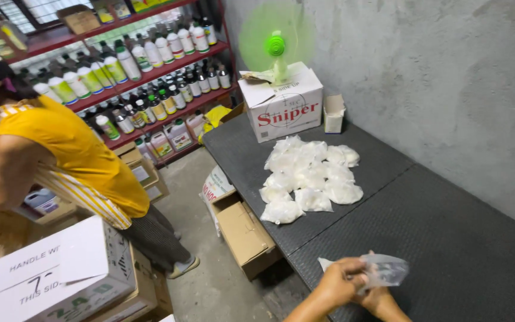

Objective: Scooping white powder from a large bag into a bowl on a scale and then transferring it into small plastic bags.

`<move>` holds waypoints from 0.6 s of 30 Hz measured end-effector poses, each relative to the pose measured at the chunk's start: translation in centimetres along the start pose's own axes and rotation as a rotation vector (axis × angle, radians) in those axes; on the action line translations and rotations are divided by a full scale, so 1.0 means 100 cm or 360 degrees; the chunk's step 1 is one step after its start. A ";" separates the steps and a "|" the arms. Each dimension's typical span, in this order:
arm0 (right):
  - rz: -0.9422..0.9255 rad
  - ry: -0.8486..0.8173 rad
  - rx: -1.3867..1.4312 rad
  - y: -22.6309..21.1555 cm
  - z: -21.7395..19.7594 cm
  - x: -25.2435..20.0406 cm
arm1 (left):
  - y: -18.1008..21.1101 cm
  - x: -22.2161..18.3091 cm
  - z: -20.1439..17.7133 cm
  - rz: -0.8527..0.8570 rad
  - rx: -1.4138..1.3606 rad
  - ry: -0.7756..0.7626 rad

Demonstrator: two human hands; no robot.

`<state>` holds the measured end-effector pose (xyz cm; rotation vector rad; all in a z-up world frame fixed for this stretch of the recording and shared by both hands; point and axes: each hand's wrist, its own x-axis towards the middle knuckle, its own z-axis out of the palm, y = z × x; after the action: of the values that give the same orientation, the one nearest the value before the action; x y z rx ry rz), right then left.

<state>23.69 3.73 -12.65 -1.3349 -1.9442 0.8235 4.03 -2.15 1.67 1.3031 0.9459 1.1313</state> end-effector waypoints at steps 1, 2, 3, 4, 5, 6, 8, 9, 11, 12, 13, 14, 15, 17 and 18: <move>-0.0014 -0.0019 0.0008 0.002 -0.005 0.019 | -0.011 0.005 0.003 -0.0001 0.0006 0.0025; -0.0284 -0.0096 0.0021 0.006 -0.007 0.033 | -0.025 0.006 0.006 -0.0010 -0.0122 -0.0017; -0.0554 -0.0168 0.0037 0.009 -0.009 0.048 | -0.039 0.008 0.010 -0.0018 -0.0250 -0.0058; -0.0546 -0.0170 0.0051 -0.013 -0.023 0.056 | -0.016 0.005 0.001 -0.0032 -0.0243 -0.0055; -0.0228 -0.0364 0.0236 -0.036 -0.037 0.064 | 0.008 0.002 -0.008 -0.0045 -0.0108 0.0217; 0.0084 -0.0557 0.0409 -0.057 -0.055 0.077 | 0.031 0.004 -0.016 -0.0046 0.0026 0.0488; 0.0271 -0.0653 0.0290 -0.114 -0.085 0.074 | 0.053 0.004 -0.025 -0.0132 0.0251 0.0599; 0.0459 -0.0745 0.0164 -0.142 -0.100 0.071 | 0.063 0.003 -0.029 -0.0217 0.0474 0.0705; 0.0336 -0.0739 0.0233 -0.165 -0.105 0.061 | 0.034 0.010 -0.019 -0.0118 0.0497 0.0322; 0.0219 -0.0718 0.0297 -0.177 -0.109 0.056 | 0.021 0.015 -0.015 -0.0006 0.0510 -0.0075; 0.0217 -0.0722 0.0300 -0.168 -0.109 0.051 | -0.018 0.020 -0.006 -0.0009 0.0514 -0.0071; 0.0189 -0.0564 0.0532 -0.160 -0.111 0.050 | -0.055 0.031 0.001 0.0031 0.0862 -0.0004; 0.0161 -0.0403 0.0763 -0.152 -0.112 0.049 | -0.092 0.042 0.008 0.0071 0.1209 0.0066; 0.0317 -0.0196 0.1013 -0.120 -0.116 0.038 | -0.067 0.045 0.001 0.0092 0.1033 0.0195; 0.0489 0.0009 0.1255 -0.104 -0.117 0.029 | -0.056 0.042 -0.001 0.0102 0.0845 0.0320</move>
<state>26.30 5.09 3.00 -1.1243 -1.1865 1.5253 5.40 2.31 -3.54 1.6698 1.4291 1.1148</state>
